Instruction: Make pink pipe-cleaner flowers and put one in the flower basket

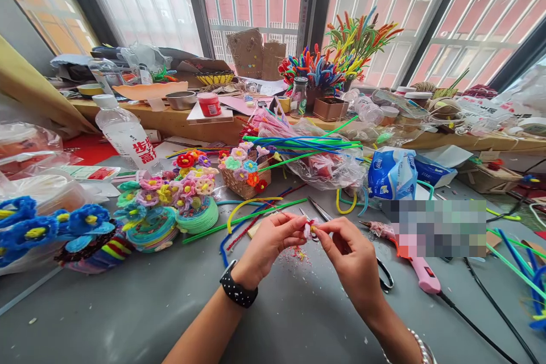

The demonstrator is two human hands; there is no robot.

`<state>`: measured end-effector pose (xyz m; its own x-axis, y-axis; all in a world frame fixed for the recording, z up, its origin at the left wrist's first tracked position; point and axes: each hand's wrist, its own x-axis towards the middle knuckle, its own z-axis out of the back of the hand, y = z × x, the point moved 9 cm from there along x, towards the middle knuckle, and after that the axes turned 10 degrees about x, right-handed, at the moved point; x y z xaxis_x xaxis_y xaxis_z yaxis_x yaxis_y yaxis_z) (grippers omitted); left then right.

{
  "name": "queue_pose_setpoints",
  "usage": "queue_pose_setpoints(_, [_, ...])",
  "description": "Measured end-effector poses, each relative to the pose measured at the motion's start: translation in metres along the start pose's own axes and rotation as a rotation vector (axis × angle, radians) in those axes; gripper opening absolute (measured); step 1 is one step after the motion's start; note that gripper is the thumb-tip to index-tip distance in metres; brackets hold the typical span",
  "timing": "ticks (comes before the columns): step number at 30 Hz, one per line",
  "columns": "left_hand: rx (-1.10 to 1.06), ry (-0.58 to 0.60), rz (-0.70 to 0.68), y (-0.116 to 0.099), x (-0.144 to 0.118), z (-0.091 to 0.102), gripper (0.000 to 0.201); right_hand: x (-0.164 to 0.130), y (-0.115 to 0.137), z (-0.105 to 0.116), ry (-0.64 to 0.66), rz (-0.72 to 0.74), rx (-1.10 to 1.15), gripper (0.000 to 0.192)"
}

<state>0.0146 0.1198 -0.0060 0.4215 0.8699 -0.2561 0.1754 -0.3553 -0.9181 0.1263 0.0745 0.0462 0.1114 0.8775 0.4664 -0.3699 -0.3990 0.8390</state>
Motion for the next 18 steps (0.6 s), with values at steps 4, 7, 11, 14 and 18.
queue_pose_setpoints(4, [-0.032,0.057,0.005,0.002,0.001,-0.001,0.014,0.001,0.006,0.002,-0.022,0.051,-0.035,0.011])
queue_pose_setpoints(7, [-0.062,0.078,0.015,0.006,0.002,-0.002,0.012,0.001,0.012,0.003,-0.034,0.098,-0.068,0.010])
queue_pose_setpoints(11, [-0.076,0.061,0.009,0.006,0.003,0.001,0.013,-0.001,0.018,0.009,-0.080,0.142,-0.075,0.007])
queue_pose_setpoints(14, [-0.085,-0.035,-0.033,-0.001,0.005,0.016,0.015,-0.005,0.013,0.011,-0.111,0.125,-0.067,0.008])
queue_pose_setpoints(18, [-0.178,-0.180,-0.129,-0.018,0.004,0.039,0.020,-0.017,-0.010,-0.041,0.300,0.031,-0.151,0.009])
